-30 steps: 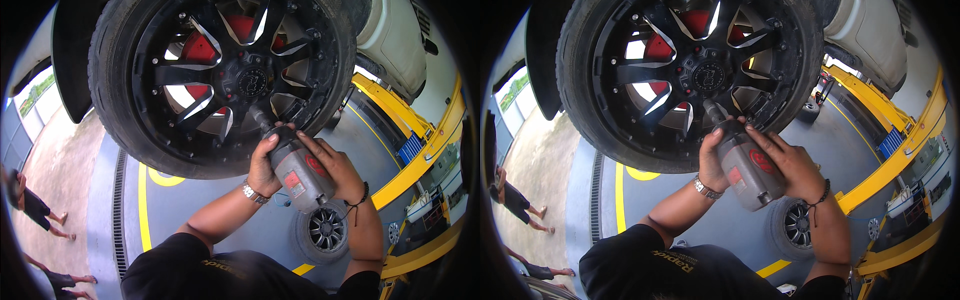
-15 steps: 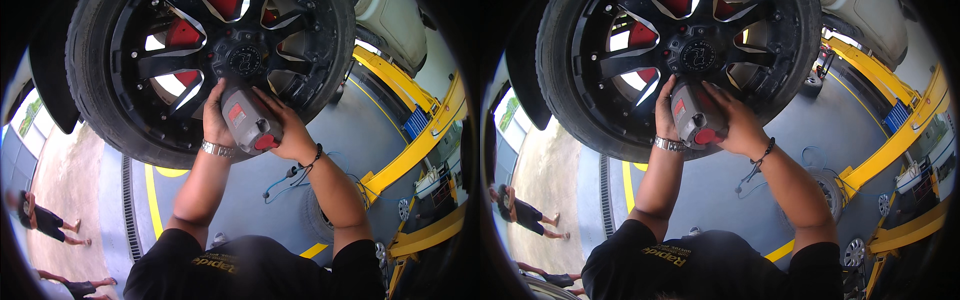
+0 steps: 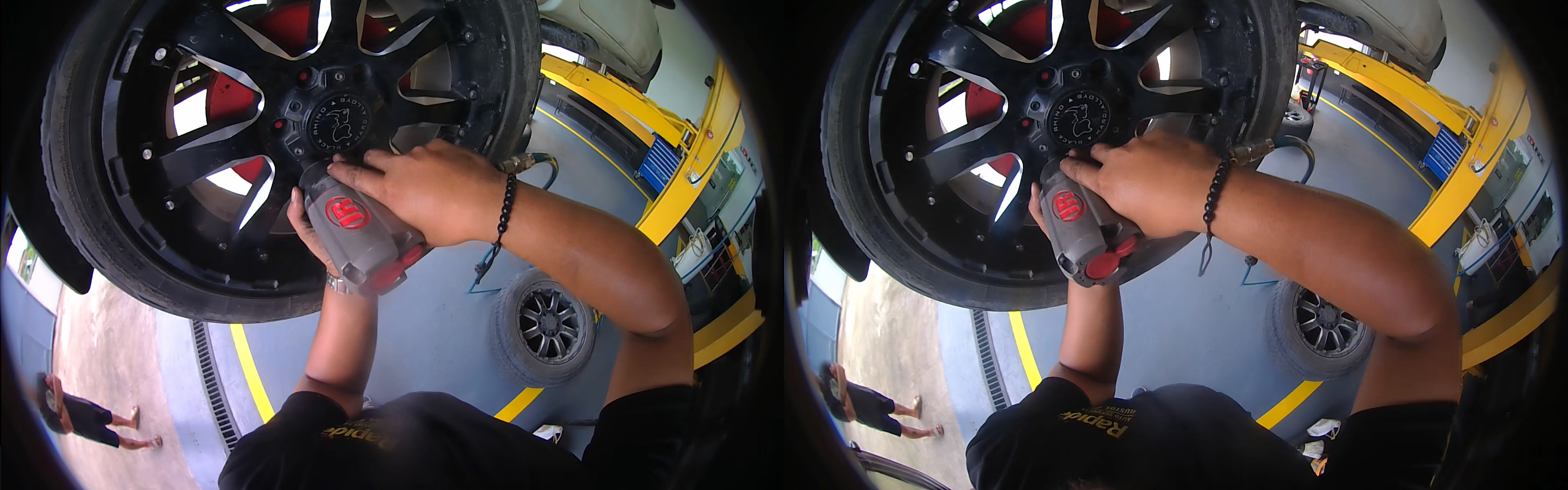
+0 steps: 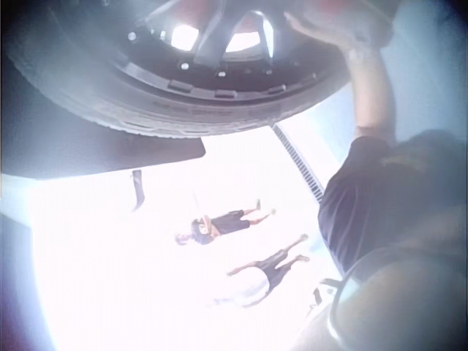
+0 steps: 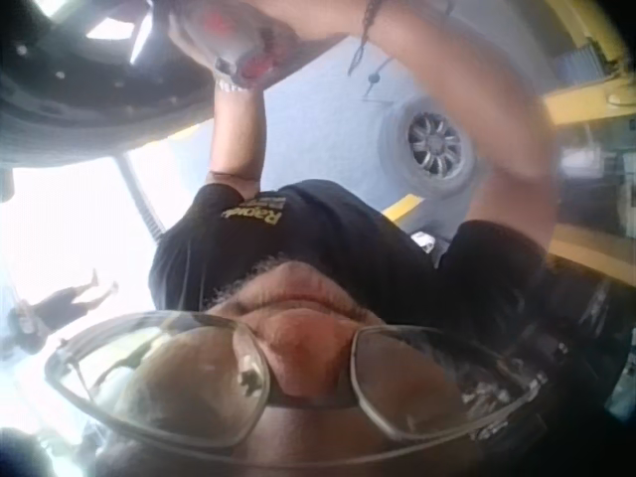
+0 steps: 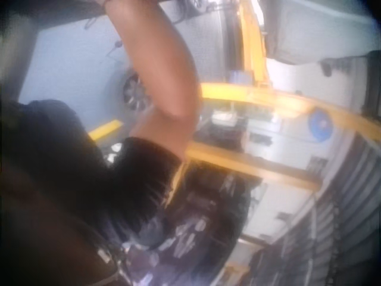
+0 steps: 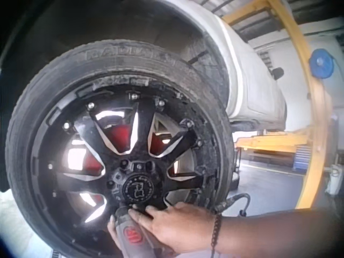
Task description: The person uses an impact wrench to tighten lug nuts on a car wheel while the vehicle is raised on a lift. The person connects the air hose, positions the tool on each nut, and tightens them in sequence.
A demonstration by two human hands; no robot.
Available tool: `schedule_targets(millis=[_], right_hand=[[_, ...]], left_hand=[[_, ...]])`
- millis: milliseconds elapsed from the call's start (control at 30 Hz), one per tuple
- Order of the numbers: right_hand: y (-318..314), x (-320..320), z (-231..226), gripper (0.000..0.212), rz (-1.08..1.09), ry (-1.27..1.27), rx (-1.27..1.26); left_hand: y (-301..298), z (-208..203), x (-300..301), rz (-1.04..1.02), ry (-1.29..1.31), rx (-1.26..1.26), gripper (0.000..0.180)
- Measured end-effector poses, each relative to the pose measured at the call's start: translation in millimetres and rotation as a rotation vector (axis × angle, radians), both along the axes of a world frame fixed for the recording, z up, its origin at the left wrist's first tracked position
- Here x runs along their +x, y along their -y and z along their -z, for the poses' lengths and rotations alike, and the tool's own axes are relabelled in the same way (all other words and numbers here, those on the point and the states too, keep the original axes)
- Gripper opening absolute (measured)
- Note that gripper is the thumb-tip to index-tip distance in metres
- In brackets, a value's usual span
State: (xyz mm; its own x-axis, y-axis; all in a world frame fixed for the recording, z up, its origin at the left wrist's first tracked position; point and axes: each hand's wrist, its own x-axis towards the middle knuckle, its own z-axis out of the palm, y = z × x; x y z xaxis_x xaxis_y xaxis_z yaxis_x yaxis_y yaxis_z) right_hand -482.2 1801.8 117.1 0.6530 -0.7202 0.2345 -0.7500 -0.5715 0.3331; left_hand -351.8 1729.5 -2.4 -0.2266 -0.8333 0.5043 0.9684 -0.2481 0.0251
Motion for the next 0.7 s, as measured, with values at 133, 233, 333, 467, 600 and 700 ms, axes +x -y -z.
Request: schedule_targets(millis=[133,233,333,467,600,700], right_hand=[[2.2,-1.3,1.1,0.098,-0.035,0.026,-0.022],[3.8,-5.4,6.0,0.097,-0.032,0.071,-0.023],[3.1,-6.4,11.5,0.102,-0.015,0.076,-0.003],[3.1,-4.8,13.9,0.112,-0.021,0.124,0.017],[3.0,-7.1,11.4,0.116,-0.010,0.058,0.003],[1.3,-5.2,10.6,0.110,0.025,0.112,0.084]], left_hand=[[0.2,1.6,1.0,0.055,0.001,-0.044,0.064],[4.1,4.0,2.0,-0.023,0.067,-0.020,0.064],[7.5,6.1,5.6,-0.004,0.060,-0.029,0.062],[15.1,6.4,13.4,-0.083,0.150,0.023,0.059],[23.6,12.0,11.1,-0.001,0.037,-0.118,0.058],[27.7,12.2,11.2,-0.054,0.075,-0.096,0.059]])
